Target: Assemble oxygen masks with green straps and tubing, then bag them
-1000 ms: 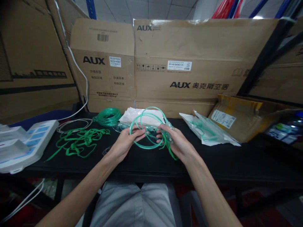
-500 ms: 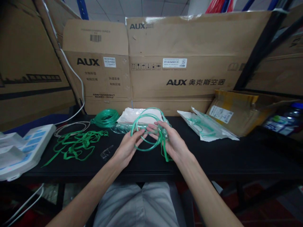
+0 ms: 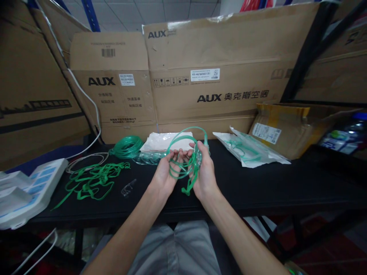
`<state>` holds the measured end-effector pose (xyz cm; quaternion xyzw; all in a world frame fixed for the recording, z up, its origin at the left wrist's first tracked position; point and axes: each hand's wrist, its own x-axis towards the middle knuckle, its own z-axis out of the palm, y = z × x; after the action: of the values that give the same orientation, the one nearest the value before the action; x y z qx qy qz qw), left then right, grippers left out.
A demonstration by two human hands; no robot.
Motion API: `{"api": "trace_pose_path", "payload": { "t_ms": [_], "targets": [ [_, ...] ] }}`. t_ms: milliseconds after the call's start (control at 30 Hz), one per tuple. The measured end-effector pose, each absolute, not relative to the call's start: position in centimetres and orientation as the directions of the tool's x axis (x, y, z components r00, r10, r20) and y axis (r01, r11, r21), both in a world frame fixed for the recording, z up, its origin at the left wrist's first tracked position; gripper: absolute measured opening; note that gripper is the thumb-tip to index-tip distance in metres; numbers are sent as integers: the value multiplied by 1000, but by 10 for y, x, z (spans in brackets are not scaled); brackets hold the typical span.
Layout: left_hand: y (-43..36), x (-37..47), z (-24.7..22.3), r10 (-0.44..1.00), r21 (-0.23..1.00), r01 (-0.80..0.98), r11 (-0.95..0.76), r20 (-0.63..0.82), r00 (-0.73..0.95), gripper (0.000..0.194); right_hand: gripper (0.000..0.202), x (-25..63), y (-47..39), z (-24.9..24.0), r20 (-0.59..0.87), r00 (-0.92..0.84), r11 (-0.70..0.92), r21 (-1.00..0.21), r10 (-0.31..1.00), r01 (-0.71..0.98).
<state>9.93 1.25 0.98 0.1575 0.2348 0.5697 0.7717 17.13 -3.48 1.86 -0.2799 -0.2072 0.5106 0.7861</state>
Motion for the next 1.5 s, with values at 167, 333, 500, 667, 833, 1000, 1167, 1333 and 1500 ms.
{"api": "trace_pose_path", "payload": {
  "t_ms": [167,333,500,667,833,1000,1167,1333,1500],
  "targets": [
    [9,102,26,978,471,-859,199,-147,146,24,14,180,-37,25,4,366,263,-703,930,-660],
    [4,119,26,999,484,-874,44,-8,46,12,17,169,-37,21,34,362,308,-603,932,-736],
    [-5,134,12,997,624,-780,53,16,80,15,25,166,-43,25,94,360,334,-633,928,-698],
    [-21,127,-11,944,730,-657,186,54,327,9,23,185,-42,30,114,495,441,-653,861,-616],
    [-29,91,-15,757,986,-162,-27,126,641,26,20,229,-44,43,79,434,318,-798,897,-511],
    [3,67,21,703,524,492,-696,357,615,43,18,270,-50,53,178,382,340,-844,907,-415],
    [65,106,56,786,158,794,-586,347,511,46,21,291,-48,49,144,362,294,-867,921,-402],
    [103,156,52,877,96,876,-473,153,456,58,23,295,-44,46,132,393,289,-882,910,-373],
    [113,174,40,897,41,896,-443,30,442,55,23,292,-43,45,160,356,292,-888,921,-356]
  ]
}}
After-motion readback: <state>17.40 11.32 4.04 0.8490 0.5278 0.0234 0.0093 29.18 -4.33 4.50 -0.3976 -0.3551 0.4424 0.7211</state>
